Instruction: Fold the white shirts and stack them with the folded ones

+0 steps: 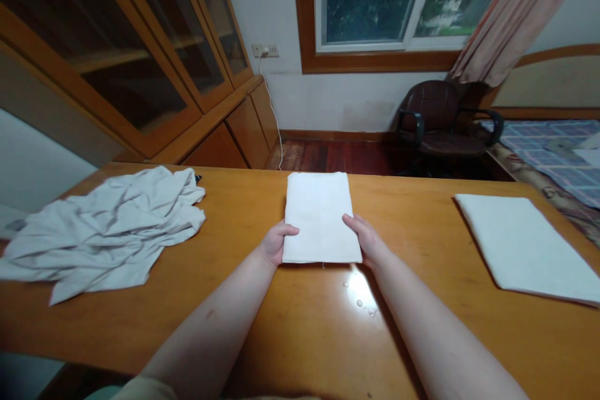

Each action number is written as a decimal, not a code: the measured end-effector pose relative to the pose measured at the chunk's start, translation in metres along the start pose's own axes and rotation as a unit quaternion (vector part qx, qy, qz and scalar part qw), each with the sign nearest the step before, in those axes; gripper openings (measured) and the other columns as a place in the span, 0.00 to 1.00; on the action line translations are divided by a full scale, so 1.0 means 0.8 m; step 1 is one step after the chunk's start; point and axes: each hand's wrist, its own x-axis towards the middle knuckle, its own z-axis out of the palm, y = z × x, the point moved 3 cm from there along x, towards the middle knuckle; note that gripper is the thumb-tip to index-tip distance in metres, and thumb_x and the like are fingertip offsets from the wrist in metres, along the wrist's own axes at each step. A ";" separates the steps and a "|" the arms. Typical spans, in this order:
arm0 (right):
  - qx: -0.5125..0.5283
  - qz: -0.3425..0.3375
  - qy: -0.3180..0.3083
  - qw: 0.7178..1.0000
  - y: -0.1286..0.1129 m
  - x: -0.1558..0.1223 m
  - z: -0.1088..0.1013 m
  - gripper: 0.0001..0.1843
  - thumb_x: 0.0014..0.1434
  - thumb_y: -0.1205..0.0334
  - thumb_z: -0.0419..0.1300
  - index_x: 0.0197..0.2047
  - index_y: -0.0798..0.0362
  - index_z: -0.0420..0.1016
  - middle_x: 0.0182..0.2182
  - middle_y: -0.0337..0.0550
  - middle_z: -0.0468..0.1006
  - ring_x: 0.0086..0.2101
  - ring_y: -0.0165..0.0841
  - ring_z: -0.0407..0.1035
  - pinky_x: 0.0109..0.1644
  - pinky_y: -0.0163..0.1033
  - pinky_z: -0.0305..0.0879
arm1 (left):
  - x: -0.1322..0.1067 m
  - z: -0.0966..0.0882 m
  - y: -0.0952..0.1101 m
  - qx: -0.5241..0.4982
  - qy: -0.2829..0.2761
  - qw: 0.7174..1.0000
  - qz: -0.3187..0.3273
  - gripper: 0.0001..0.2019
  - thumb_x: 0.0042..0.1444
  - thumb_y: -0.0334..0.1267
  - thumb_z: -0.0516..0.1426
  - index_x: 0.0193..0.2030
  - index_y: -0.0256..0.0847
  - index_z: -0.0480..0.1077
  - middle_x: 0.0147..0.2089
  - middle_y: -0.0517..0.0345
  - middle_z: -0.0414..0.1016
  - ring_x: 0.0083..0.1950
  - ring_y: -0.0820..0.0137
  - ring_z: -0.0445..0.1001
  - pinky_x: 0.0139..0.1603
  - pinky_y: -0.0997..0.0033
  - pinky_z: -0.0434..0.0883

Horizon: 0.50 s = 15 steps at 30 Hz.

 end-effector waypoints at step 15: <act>-0.082 0.068 -0.072 0.992 0.011 -0.002 -0.002 0.31 0.63 0.46 0.40 0.49 0.61 0.72 0.42 0.58 0.79 0.43 0.44 0.74 0.48 0.49 0.69 | 0.011 -0.009 -0.011 -0.020 0.032 0.997 -0.060 0.24 0.43 0.34 0.56 0.50 0.31 0.68 0.42 0.44 0.79 0.48 0.50 0.75 0.54 0.48 0.67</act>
